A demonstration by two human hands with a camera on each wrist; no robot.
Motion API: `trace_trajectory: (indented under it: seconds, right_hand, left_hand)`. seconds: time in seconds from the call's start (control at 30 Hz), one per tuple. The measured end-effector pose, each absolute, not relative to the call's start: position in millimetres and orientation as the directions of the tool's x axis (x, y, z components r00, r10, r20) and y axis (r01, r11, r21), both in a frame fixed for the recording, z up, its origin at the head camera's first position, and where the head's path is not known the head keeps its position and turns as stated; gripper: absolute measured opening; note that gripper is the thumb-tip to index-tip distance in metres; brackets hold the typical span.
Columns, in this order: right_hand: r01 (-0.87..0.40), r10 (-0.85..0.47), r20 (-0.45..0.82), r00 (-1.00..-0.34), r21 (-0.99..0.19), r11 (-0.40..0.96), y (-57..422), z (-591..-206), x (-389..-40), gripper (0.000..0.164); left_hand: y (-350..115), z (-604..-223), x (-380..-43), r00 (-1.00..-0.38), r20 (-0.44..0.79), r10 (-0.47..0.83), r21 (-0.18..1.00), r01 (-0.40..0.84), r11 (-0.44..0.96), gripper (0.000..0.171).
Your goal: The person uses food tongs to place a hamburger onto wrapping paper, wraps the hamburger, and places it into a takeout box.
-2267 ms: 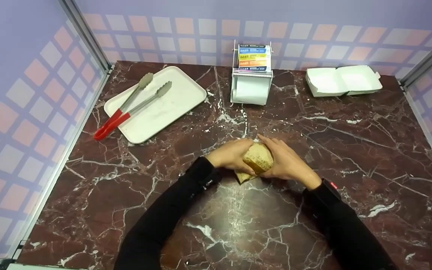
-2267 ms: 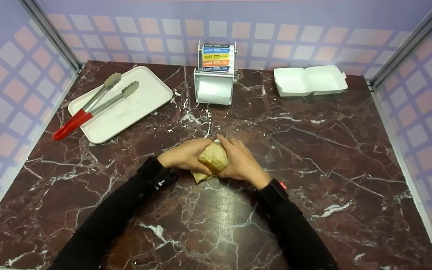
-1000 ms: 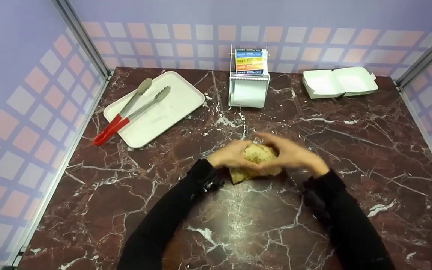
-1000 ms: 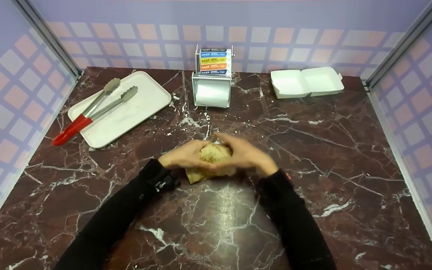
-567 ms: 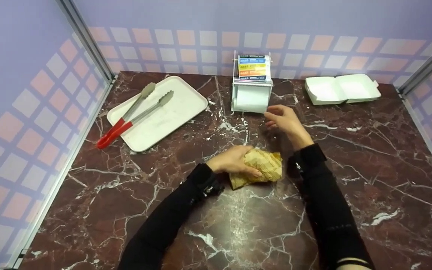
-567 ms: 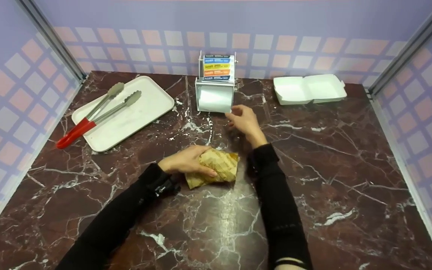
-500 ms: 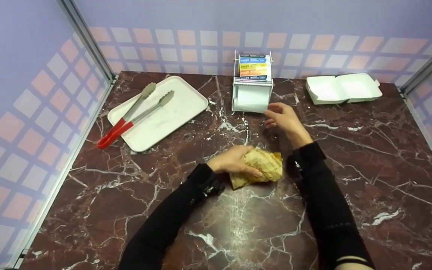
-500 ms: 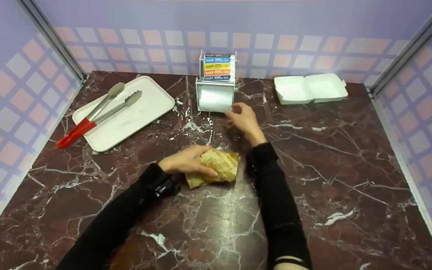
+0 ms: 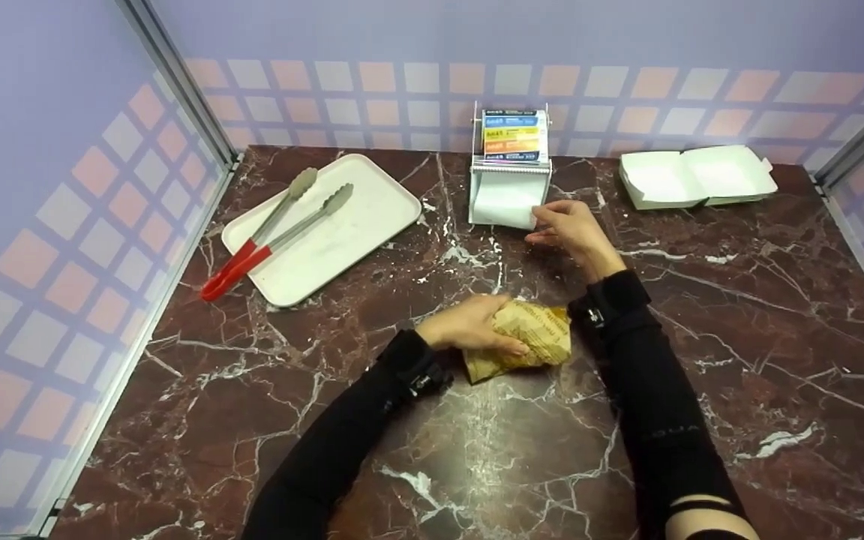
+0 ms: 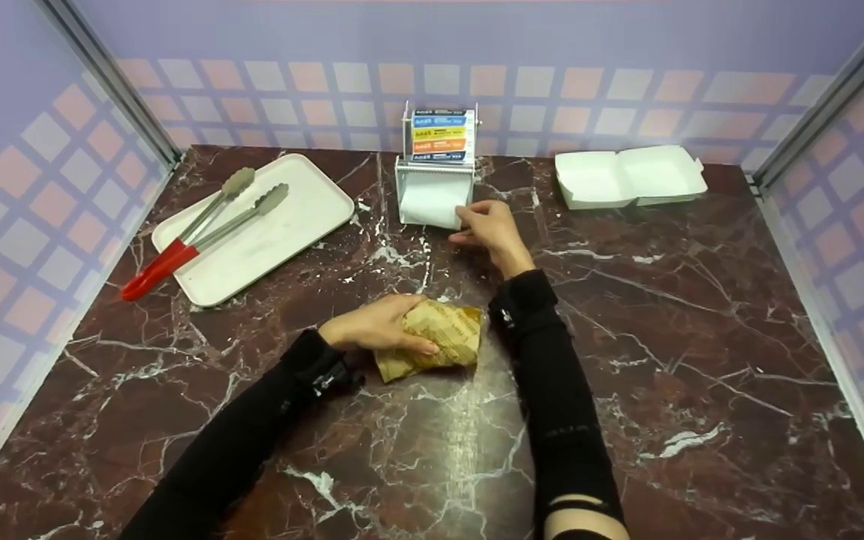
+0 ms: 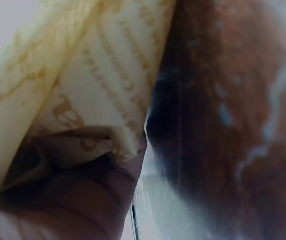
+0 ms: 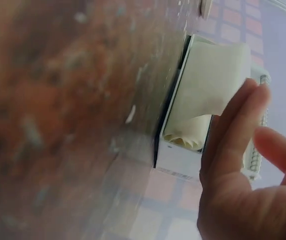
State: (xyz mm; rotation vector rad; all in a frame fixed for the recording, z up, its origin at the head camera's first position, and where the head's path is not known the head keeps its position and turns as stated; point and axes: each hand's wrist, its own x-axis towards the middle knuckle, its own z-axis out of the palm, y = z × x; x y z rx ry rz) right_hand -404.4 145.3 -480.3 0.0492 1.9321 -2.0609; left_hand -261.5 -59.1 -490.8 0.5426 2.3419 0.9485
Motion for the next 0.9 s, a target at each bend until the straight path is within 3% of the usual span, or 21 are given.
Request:
trace_trajectory:
  seconds: [0.23,0.9]
  right_hand:
    - [0.206,-0.188,-0.209,-0.96,-0.978,0.037,145.4,-480.8,-404.8,0.012]
    - [0.168,-0.237,-0.199,-0.951,-0.975,0.147,154.4,-484.4,-399.3,0.011]
  left_hand:
    - [-59.1,-490.4,-261.2,-0.765,-0.34,0.547,0.735,0.147,0.662,0.103]
    - [-60.4,-492.5,-261.2,-0.762,-0.327,0.559,0.73,0.172,0.661,0.104]
